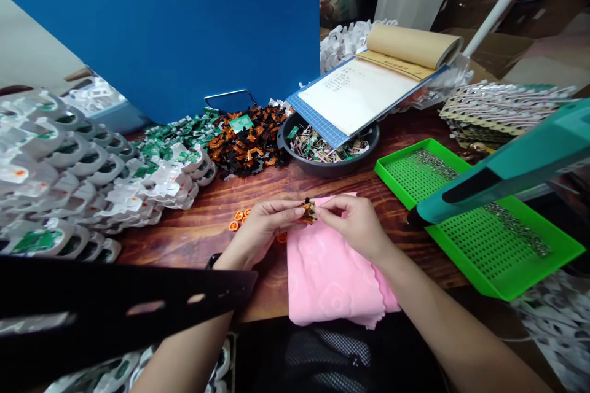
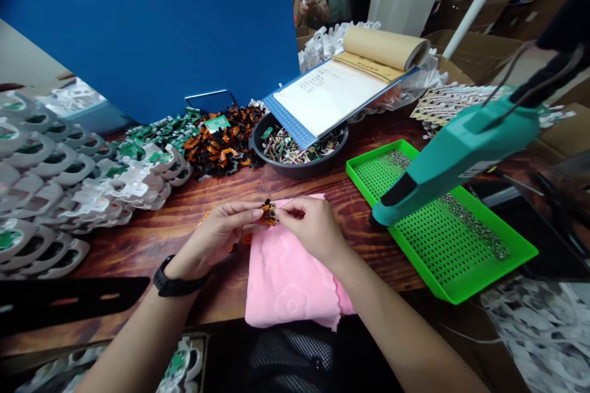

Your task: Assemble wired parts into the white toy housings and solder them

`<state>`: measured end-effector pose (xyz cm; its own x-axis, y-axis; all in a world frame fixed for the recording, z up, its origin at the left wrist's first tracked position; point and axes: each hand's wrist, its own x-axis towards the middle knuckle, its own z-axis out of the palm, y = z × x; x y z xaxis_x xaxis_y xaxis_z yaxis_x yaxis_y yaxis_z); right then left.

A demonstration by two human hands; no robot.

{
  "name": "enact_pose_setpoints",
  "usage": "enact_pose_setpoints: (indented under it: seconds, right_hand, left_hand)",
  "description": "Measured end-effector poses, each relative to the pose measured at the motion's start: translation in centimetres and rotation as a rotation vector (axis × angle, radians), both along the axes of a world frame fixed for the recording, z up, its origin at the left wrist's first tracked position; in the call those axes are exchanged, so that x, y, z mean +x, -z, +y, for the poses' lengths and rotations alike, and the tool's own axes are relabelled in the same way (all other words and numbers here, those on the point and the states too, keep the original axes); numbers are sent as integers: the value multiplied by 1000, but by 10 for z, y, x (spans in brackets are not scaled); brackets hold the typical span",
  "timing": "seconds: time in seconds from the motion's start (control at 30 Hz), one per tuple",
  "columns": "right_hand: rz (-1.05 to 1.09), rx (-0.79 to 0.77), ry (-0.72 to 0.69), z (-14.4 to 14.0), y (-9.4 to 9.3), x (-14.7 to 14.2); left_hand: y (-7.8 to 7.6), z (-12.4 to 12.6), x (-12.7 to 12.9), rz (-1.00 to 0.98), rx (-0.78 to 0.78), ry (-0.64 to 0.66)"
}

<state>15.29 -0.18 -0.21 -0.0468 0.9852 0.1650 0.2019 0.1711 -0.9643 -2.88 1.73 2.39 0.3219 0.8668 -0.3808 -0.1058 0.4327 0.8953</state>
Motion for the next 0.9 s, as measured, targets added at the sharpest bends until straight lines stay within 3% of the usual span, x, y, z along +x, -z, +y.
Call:
enact_pose_setpoints:
  seconds: [0.47,0.9]
  right_hand:
    - [96,16,-29,1,3,0]
    - [115,59,-23,-3,1,-2]
  left_hand:
    - [-2,-3,5,67,141,-60]
    - [1,-6,5,-14,139,-30]
